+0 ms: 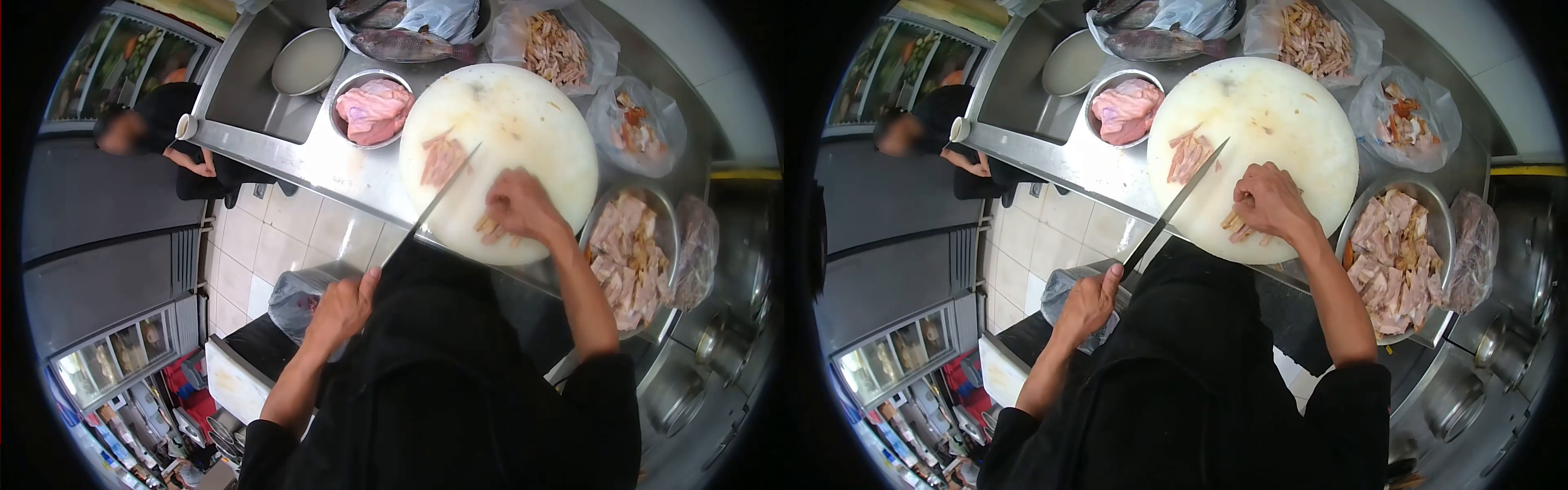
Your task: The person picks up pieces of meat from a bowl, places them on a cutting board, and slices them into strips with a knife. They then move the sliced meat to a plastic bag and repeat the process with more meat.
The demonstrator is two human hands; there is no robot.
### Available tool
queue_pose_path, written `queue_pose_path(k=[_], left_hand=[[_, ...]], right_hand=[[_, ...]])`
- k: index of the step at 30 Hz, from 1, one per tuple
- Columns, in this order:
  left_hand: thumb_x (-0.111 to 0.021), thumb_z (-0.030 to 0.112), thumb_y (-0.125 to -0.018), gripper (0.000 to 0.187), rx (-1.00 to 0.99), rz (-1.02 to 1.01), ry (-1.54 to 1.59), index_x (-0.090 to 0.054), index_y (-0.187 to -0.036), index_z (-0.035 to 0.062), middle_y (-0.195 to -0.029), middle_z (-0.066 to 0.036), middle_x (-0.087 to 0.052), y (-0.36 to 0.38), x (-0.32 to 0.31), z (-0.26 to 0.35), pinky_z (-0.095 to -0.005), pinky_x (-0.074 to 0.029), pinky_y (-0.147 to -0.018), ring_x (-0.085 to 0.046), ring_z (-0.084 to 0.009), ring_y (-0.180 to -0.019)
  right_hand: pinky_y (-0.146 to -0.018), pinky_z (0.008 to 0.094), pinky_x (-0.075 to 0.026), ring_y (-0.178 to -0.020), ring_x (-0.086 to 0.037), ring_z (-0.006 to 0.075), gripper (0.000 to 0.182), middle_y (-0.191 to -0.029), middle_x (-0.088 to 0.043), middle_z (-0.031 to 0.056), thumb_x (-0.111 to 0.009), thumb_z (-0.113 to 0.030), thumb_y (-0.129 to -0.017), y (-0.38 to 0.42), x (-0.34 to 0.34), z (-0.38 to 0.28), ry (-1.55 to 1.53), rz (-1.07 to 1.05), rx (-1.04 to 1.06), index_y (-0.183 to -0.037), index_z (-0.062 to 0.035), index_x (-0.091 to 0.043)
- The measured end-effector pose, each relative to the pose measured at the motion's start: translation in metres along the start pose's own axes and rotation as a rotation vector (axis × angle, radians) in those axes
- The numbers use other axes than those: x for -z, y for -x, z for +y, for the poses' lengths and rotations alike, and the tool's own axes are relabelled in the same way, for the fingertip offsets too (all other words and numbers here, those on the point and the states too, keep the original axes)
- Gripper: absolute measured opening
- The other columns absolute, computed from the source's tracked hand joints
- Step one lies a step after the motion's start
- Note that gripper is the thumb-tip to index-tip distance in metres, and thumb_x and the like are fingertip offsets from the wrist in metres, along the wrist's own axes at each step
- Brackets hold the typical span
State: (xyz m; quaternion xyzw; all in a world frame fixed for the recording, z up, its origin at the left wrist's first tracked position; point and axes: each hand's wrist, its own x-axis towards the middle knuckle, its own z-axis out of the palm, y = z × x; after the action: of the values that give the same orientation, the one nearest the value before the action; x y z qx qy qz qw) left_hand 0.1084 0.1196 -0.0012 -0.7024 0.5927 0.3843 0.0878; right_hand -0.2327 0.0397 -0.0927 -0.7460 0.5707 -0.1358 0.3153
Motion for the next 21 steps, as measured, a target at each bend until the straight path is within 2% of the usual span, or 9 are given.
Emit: queue_pose_path(k=[6,9,12,15,18,21], left_hand=[[-0.041,0.054,-0.107,0.073,0.002,-0.003,0.048,-0.069,-0.083,-0.0087,-0.086,-0.039,-0.064,0.002,0.000,0.000,-0.0593,-0.048,-0.087,-0.062,-0.0576,-0.095],[-0.041,0.054,-0.107,0.072,0.000,-0.010,0.081,-0.069,-0.083,-0.0081,-0.086,-0.038,-0.064,0.004,-0.004,-0.004,-0.0591,-0.048,-0.086,-0.061,-0.0573,-0.095],[-0.042,0.054,-0.107,0.072,-0.015,-0.008,0.074,-0.069,-0.083,-0.0079,-0.086,-0.038,-0.064,0.006,-0.004,-0.004,-0.0591,-0.047,-0.086,-0.061,-0.0572,-0.095],[-0.042,0.053,-0.107,0.072,0.001,-0.019,0.077,-0.068,-0.082,-0.0083,-0.086,-0.039,-0.063,0.008,-0.002,-0.004,-0.0592,-0.047,-0.085,-0.061,-0.0572,-0.095],[-0.042,0.053,-0.108,0.072,0.006,-0.005,0.073,-0.068,-0.081,-0.0087,-0.085,-0.039,-0.063,0.011,-0.001,-0.003,-0.0593,-0.047,-0.085,-0.060,-0.0571,-0.095],[-0.043,0.052,-0.108,0.070,-0.001,0.008,0.075,-0.068,-0.082,-0.0087,-0.085,-0.039,-0.063,0.012,0.000,-0.003,-0.0591,-0.047,-0.085,-0.060,-0.0573,-0.095]], right_hand=[[-0.086,0.0413,-0.052,-0.096,-0.064,0.0338,0.011,-0.093,-0.067,0.0117,-0.072,-0.009,-0.082,-0.006,0.001,-0.009,-0.242,0.094,-0.175,-0.092,-0.0035,-0.075],[-0.086,0.0397,-0.053,-0.095,-0.066,0.0334,0.015,-0.095,-0.067,0.0136,-0.073,-0.009,-0.082,-0.001,0.009,-0.004,-0.157,0.047,0.020,-0.096,-0.0020,-0.074],[-0.084,0.0388,-0.054,-0.092,-0.067,0.0327,0.016,-0.098,-0.068,0.0144,-0.074,-0.007,-0.081,-0.005,0.004,-0.002,-0.113,0.059,0.069,-0.095,-0.0004,-0.074],[-0.082,0.0388,-0.055,-0.091,-0.067,0.0324,0.014,-0.100,-0.069,0.0138,-0.074,-0.002,-0.080,-0.001,0.007,-0.009,-0.233,-0.018,0.066,-0.094,-0.0014,-0.075],[-0.081,0.0397,-0.056,-0.092,-0.067,0.0310,0.014,-0.099,-0.068,0.0135,-0.073,0.002,-0.079,0.000,-0.005,-0.007,-0.200,0.042,0.092,-0.092,-0.0020,-0.075],[-0.080,0.0401,-0.056,-0.092,-0.067,0.0309,0.013,-0.099,-0.068,0.0131,-0.073,0.003,-0.079,-0.008,-0.030,-0.002,-0.109,0.268,0.244,-0.091,-0.0026,-0.075]])
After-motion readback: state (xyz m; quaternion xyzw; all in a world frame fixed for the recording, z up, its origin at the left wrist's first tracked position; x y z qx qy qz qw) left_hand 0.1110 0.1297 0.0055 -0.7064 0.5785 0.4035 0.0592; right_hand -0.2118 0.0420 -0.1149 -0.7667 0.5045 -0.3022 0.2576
